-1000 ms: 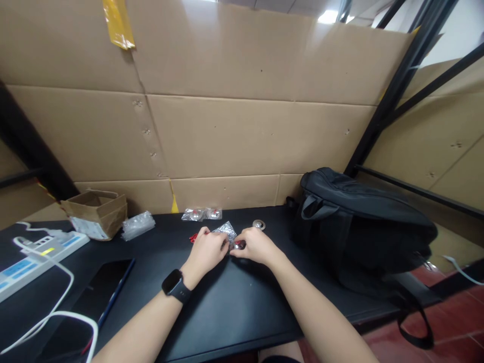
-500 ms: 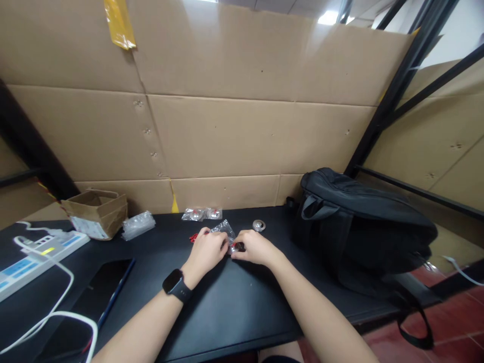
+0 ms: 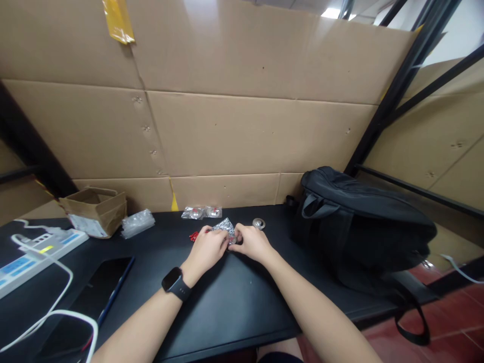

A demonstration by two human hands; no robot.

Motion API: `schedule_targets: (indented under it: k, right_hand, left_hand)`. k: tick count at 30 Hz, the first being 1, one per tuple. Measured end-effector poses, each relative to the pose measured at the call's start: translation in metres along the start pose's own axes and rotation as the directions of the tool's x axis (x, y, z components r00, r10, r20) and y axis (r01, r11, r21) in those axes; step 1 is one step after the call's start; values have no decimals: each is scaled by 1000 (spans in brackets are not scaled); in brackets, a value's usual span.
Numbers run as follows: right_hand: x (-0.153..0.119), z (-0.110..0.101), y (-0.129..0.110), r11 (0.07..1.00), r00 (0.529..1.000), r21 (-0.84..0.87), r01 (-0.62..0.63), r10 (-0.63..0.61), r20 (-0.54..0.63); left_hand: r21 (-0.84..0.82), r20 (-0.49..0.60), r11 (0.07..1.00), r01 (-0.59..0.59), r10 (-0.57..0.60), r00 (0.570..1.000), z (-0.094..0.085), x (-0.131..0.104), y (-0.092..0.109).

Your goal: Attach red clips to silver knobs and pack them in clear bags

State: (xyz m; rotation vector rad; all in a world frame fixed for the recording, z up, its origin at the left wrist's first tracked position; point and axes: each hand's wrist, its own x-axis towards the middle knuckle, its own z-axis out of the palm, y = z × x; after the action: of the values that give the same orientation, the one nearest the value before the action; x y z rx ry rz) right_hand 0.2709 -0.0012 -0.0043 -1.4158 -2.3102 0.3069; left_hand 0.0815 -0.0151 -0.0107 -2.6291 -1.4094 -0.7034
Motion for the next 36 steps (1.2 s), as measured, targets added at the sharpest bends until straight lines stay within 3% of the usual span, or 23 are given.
schedule_targets:
  k: [5, 10, 16, 18, 20, 23, 27, 31, 36]
  right_hand:
    - [6, 5, -6, 985, 983, -87, -149, 138, -120]
    - [4, 3, 0, 998, 996, -34, -53, 51, -68]
    - [8, 16, 0, 980, 980, -72, -184, 177, -93]
    - [9, 16, 2, 991, 988, -31, -132, 129, -89]
    - [9, 8, 8, 998, 998, 59, 5, -2, -59]
    - [5, -12, 21, 951, 977, 223, 213, -212, -29]
    - [3, -28, 37, 941, 975, 257, 219, -221, -21]
    - [6, -19, 42, 944, 972, 244, 221, -233, 24]
    - [9, -13, 42, 931, 965, 264, 253, -262, -1]
  left_hand:
    - [-20, -12, 1000, -15, 15, 1000, 1, 0, 1]
    - [-61, 0, 998, 10, -10, 1000, -3, 0, 2]
    - [-182, 62, 983, -18, 30, 998, -5, -1, 1]
    - [-193, 77, 981, 6, 9, 997, -6, -2, -2]
    - [-203, 88, 979, 38, -21, 996, -9, -3, -7]
    - [-199, 79, 980, 24, -9, 997, -15, -4, -13]
    - [-164, 72, 986, -18, 30, 997, -17, -4, -12]
    - [-155, 77, 988, 11, 1, 997, -13, -2, -10]
    - [-193, 116, 977, 92, -71, 991, -14, -2, -17]
